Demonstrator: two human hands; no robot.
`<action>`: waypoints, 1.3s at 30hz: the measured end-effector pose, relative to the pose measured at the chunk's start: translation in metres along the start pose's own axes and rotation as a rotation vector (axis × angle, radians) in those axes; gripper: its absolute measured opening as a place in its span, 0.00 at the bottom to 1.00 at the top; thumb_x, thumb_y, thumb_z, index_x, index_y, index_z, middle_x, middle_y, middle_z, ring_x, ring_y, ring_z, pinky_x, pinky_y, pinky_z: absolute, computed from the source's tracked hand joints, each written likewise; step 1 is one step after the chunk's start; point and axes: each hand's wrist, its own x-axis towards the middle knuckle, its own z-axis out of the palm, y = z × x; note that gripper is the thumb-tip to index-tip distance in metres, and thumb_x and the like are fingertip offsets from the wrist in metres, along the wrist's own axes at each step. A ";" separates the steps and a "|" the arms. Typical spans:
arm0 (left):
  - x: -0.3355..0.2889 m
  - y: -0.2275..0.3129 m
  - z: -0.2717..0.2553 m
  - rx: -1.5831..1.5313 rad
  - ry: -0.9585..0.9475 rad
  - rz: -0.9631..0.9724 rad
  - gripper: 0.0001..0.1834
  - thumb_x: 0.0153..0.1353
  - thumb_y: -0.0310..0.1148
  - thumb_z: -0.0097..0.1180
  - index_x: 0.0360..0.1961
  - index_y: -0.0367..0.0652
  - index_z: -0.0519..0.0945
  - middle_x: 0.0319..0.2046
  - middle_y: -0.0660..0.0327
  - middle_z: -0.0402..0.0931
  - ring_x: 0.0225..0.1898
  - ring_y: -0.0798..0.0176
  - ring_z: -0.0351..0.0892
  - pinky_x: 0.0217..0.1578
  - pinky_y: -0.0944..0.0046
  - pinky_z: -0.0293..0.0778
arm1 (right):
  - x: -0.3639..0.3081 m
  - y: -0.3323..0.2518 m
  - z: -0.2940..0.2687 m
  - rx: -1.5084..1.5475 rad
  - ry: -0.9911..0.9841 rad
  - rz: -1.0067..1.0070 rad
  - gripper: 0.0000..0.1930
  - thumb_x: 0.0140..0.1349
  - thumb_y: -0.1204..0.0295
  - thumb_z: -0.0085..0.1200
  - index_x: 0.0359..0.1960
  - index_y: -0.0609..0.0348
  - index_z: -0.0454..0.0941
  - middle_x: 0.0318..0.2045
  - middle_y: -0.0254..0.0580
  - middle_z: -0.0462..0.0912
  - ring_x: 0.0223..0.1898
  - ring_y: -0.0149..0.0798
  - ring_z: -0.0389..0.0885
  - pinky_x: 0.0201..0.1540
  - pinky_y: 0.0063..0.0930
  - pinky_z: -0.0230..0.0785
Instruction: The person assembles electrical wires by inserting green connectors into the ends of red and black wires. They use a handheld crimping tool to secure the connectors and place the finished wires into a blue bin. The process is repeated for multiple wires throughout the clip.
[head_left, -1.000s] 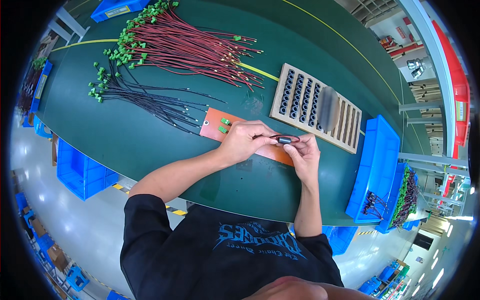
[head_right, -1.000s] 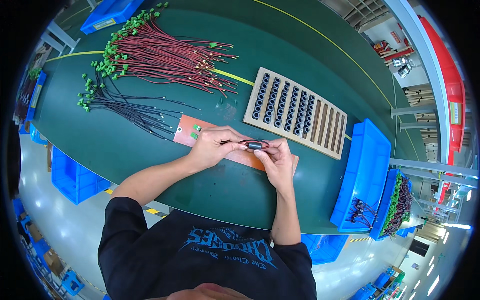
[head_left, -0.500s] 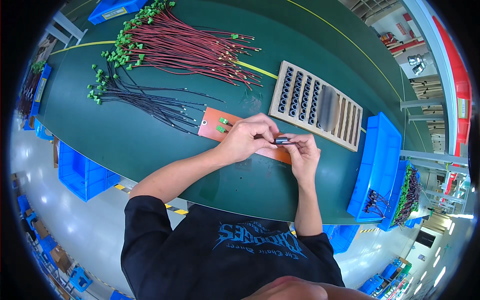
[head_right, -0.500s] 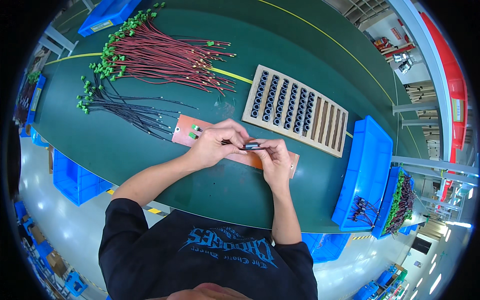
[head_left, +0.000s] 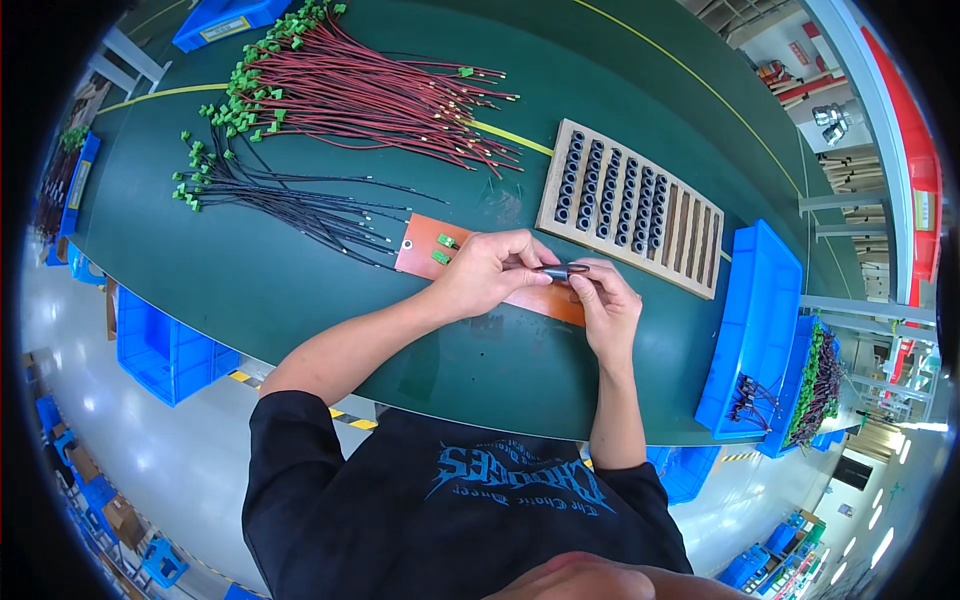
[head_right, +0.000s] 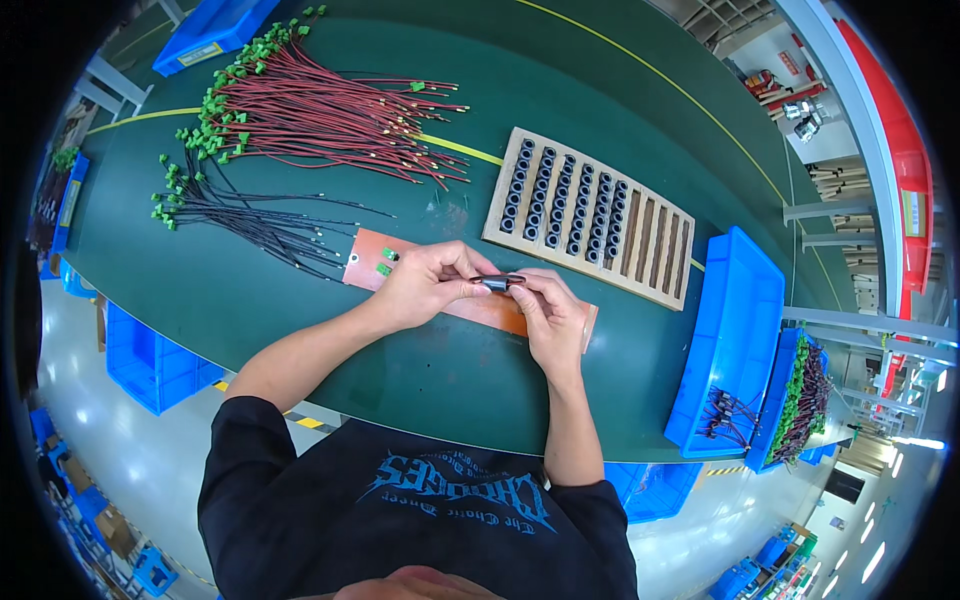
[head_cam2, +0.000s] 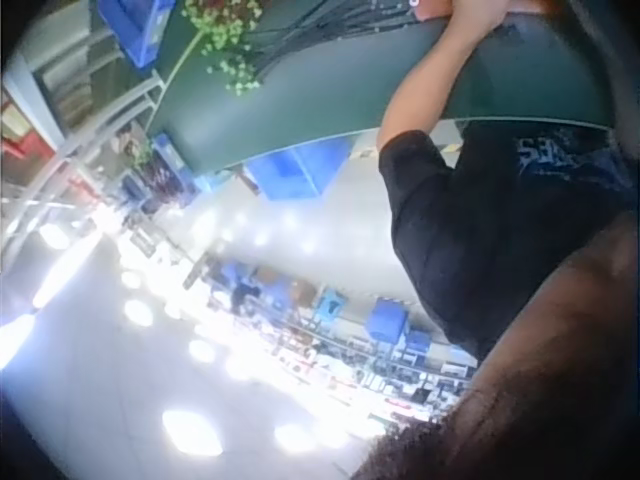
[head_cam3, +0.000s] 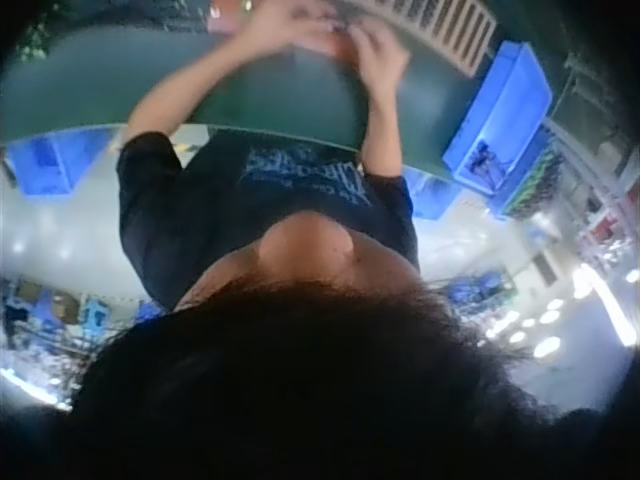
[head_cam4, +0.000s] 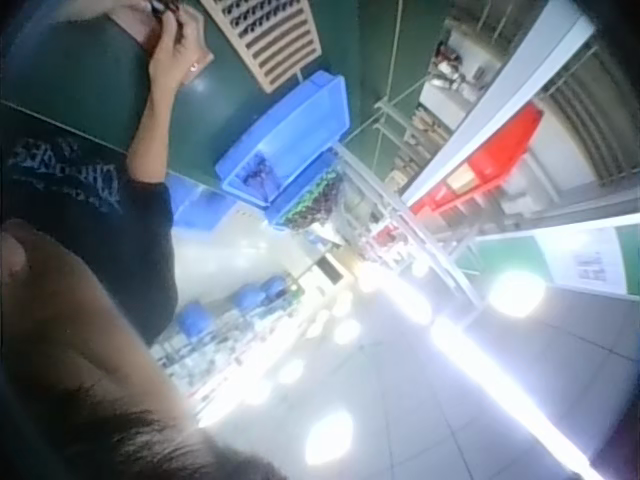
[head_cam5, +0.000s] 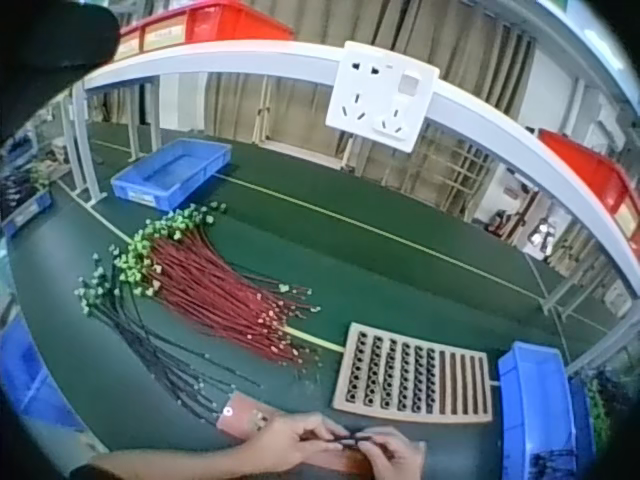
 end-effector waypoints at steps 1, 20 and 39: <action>0.000 -0.001 0.000 -0.001 0.002 0.010 0.07 0.64 0.17 0.63 0.33 0.34 0.76 0.44 0.54 0.84 0.44 0.68 0.85 0.45 0.66 0.82 | 0.000 0.000 0.001 -0.021 0.021 -0.031 0.07 0.68 0.85 0.59 0.45 0.71 0.83 0.46 0.45 0.84 0.43 0.32 0.85 0.49 0.24 0.80; 0.033 0.015 0.012 -0.121 -0.427 -0.327 0.12 0.73 0.32 0.59 0.47 0.33 0.84 0.38 0.57 0.85 0.39 0.68 0.85 0.43 0.64 0.82 | -0.004 -0.014 -0.036 0.198 -0.010 -0.261 0.14 0.67 0.87 0.58 0.52 0.65 0.74 0.45 0.47 0.82 0.48 0.39 0.83 0.55 0.34 0.78; 0.019 -0.003 0.034 0.064 -0.169 -0.136 0.09 0.71 0.28 0.61 0.46 0.34 0.87 0.31 0.60 0.84 0.30 0.72 0.81 0.32 0.69 0.80 | -0.003 -0.012 -0.015 0.023 0.204 -0.158 0.10 0.75 0.73 0.53 0.45 0.65 0.86 0.42 0.42 0.88 0.40 0.34 0.88 0.44 0.26 0.80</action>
